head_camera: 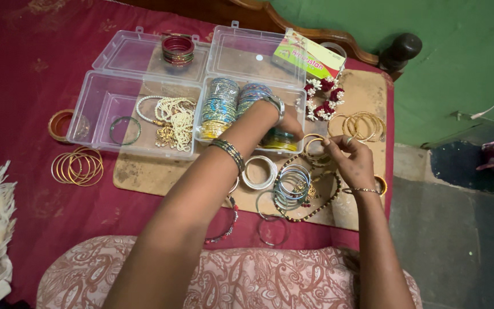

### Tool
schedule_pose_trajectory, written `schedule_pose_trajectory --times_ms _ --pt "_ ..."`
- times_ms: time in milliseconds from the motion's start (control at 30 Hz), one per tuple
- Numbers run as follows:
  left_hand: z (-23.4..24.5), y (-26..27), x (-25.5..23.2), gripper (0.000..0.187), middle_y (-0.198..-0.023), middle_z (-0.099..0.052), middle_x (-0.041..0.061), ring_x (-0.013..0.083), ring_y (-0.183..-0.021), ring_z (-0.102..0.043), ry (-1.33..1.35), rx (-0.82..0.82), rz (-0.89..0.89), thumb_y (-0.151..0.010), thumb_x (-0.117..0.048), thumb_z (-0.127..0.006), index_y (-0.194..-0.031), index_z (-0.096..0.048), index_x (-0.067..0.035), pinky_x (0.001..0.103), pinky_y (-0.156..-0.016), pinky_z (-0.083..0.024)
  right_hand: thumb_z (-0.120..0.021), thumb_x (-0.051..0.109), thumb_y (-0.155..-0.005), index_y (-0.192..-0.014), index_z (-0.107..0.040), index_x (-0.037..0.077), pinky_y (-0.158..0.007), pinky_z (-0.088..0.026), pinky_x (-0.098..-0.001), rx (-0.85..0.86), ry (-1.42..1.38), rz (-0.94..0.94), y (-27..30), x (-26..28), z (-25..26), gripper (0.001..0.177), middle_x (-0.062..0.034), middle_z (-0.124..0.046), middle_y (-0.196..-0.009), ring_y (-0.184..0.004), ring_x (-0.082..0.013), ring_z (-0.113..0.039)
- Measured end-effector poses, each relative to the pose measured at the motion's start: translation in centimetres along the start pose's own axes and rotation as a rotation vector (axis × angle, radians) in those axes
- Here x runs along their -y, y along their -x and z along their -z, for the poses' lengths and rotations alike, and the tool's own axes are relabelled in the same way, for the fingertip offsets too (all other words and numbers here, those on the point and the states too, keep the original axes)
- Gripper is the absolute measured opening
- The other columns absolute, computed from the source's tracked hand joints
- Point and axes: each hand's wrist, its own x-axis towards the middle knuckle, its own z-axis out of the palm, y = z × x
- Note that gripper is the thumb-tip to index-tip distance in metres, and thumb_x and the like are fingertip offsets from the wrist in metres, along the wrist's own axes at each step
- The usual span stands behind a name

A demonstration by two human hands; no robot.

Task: The person sits on a bed and sorts loose bangles and bracelets from the bedspread into stacks inside a clear plastic organizer box, grouping them by color and type and adding stacks one at a time.

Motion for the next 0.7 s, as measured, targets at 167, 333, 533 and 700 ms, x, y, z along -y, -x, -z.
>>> schedule_pose_trajectory --times_ms 167,333,533,700 --pt "0.5 -0.1 0.0 0.064 -0.124 -0.073 0.013 0.025 -0.102 -0.073 -0.046 0.001 -0.015 -0.07 -0.047 -0.073 -0.121 -0.073 -0.008 0.039 -0.091 -0.057 -0.072 0.021 -0.097 -0.1 -0.074 -0.001 -0.069 -0.055 -0.0254 0.005 -0.03 -0.074 0.1 0.5 -0.1 0.022 -0.0033 -0.073 -0.086 -0.076 -0.0077 -0.066" --pt "0.1 -1.4 0.5 0.065 -0.126 -0.072 0.013 0.0249 -0.106 -0.072 -0.043 -0.04 -0.035 -0.074 -0.053 -0.068 -0.122 -0.073 -0.009 0.04 -0.095 -0.054 -0.072 0.021 -0.098 -0.101 -0.075 -0.001 -0.071 -0.054 -0.0254 -0.081 0.07 -0.06 -0.2 0.1 0.5 0.022 -0.0041 -0.075 -0.087 -0.078 -0.0088 -0.067" --pt "-0.4 -4.7 1.7 0.062 -0.133 -0.066 0.014 0.0272 -0.116 -0.065 0.17 -0.073 0.004 -0.083 -0.054 -0.05 -0.125 -0.07 -0.012 0.045 -0.102 -0.047 -0.071 0.02 -0.1 -0.102 -0.073 -0.001 -0.073 -0.053 -0.0242 -0.214 -0.074 -0.051 -1.2 -1.3 2.5 0.021 -0.0051 -0.075 -0.091 -0.082 -0.0086 -0.068" --pt "-1.4 -7.7 2.5 0.065 -0.139 -0.06 0.019 0.0328 -0.124 -0.061 -0.078 -0.118 -0.072 -0.088 -0.056 -0.048 -0.13 -0.066 -0.01 0.044 -0.107 -0.044 -0.07 0.018 -0.098 -0.104 -0.071 -0.001 -0.064 -0.052 -0.0279 -0.266 -0.158 -0.155 -1.6 -2.9 4.3 0.02 -0.0055 -0.074 -0.091 -0.078 -0.0104 -0.067"
